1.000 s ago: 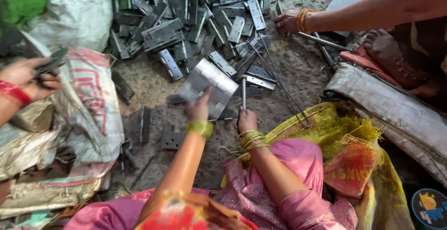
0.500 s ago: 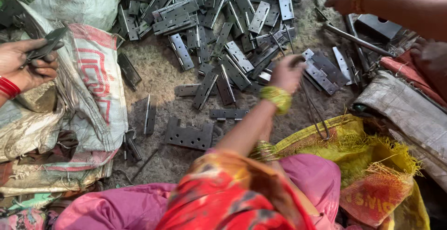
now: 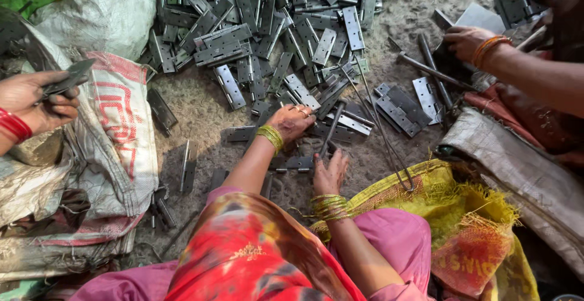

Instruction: The person sits on the ground and assembles metal hinges by inserting pins into hinge plates. They repeatedly pick up hinge parts, align them, and push pins through the holes to form complete hinges.

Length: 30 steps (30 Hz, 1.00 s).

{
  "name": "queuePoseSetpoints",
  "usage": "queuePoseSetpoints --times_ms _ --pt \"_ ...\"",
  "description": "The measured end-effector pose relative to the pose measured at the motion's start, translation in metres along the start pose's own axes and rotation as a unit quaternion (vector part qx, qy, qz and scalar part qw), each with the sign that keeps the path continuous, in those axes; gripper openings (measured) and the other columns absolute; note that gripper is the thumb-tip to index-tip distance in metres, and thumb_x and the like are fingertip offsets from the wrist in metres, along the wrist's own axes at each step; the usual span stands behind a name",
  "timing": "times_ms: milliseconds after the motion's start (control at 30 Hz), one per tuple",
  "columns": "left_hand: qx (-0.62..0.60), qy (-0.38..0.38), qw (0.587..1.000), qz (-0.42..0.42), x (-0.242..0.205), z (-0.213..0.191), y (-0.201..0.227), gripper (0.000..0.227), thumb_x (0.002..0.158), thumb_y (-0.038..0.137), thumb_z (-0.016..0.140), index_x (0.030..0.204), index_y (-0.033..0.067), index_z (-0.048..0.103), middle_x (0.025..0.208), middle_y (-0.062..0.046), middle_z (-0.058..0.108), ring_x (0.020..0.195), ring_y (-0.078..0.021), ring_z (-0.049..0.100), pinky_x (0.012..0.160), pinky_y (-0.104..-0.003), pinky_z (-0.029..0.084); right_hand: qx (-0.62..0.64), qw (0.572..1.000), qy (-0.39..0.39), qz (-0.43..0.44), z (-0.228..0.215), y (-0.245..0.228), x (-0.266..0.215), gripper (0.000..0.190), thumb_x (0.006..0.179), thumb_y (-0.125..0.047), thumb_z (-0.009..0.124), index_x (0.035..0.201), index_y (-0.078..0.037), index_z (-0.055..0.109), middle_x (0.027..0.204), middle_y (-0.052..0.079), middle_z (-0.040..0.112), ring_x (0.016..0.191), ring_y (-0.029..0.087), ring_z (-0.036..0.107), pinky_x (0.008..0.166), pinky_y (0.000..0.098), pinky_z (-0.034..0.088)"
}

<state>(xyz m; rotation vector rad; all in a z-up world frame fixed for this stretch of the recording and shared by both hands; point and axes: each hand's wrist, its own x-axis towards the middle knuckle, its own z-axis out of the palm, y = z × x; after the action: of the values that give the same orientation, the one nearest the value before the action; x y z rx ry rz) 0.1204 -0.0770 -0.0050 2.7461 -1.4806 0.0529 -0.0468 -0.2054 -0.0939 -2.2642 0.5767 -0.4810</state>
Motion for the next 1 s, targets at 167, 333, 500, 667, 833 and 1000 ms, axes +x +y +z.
queuePoseSetpoints --times_ms 167,333,500,667,833,1000 --pt "-0.126 0.224 0.957 -0.133 -0.032 -0.038 0.016 0.017 0.097 0.017 0.068 0.111 0.009 0.07 0.096 -0.016 0.074 0.087 -0.0332 0.073 0.074 -0.042 0.056 0.167 0.982 -0.084 -0.039 -0.039 -0.054 0.006 0.061 0.093 -0.029 0.072 0.143 -0.003 0.051 0.136 0.021 0.057 0.128 0.04 0.054 0.109 0.0484 0.043" --pt "-0.261 0.344 0.795 -0.426 -0.12 -0.098 0.096 0.021 0.097 0.023 0.069 0.106 0.004 0.072 0.085 -0.024 0.069 0.082 -0.0434 0.068 0.067 -0.048 0.053 0.076 0.958 -0.161 -0.222 -0.075 -0.112 -0.029 0.066 0.084 -0.029 0.079 0.138 -0.001 0.052 0.131 0.023 0.058 0.119 0.043 0.056 0.098 0.0492 0.046" --pt "-0.248 0.355 0.752 -0.496 -0.208 -0.099 0.13 0.022 0.091 0.023 0.071 0.097 0.0018 0.074 0.087 -0.023 0.072 0.082 -0.0428 0.068 0.069 -0.048 0.052 0.027 0.926 -0.259 -0.273 -0.073 -0.123 -0.077 0.054 0.086 -0.03 0.082 0.13 -0.005 0.063 0.116 0.016 0.069 0.103 0.035 0.068 0.083 0.044 0.056" --pt "-0.387 0.252 0.656 -0.597 -0.264 -0.021 0.138 0.037 0.096 0.036 0.07 0.093 -0.0008 0.071 0.082 -0.019 0.073 0.075 -0.0321 0.07 0.071 -0.043 0.053 0.156 0.832 -0.524 0.093 -0.03 -0.101 -0.09 0.035 0.083 -0.027 0.083 0.101 0.002 0.074 0.091 0.014 0.079 0.074 0.022 0.077 0.066 0.0359 0.064" --pt "-0.552 0.282 0.561 -0.548 -0.289 0.06 0.147 0.043 0.096 0.038 0.078 0.092 -0.0048 0.075 0.086 -0.015 0.074 0.079 -0.0184 0.062 0.076 -0.034 0.053 0.225 0.753 -0.584 0.203 -0.024 -0.087 -0.097 0.038 0.087 -0.027 0.079 0.097 0.009 0.073 0.081 0.015 0.076 0.066 0.024 0.075 0.06 0.0368 0.065" --pt "-0.686 0.387 0.444 -0.426 -0.296 0.09 0.147 0.032 0.09 0.028 0.078 0.1 -0.0019 0.081 0.097 -0.002 0.081 0.085 -0.009 0.071 0.082 -0.024 0.055 0.236 0.759 -0.593 0.132 -0.03 -0.081 -0.109 0.031 0.09 -0.023 0.077 0.101 0.006 0.074 0.083 0.013 0.077 0.069 0.021 0.076 0.063 0.0351 0.064"
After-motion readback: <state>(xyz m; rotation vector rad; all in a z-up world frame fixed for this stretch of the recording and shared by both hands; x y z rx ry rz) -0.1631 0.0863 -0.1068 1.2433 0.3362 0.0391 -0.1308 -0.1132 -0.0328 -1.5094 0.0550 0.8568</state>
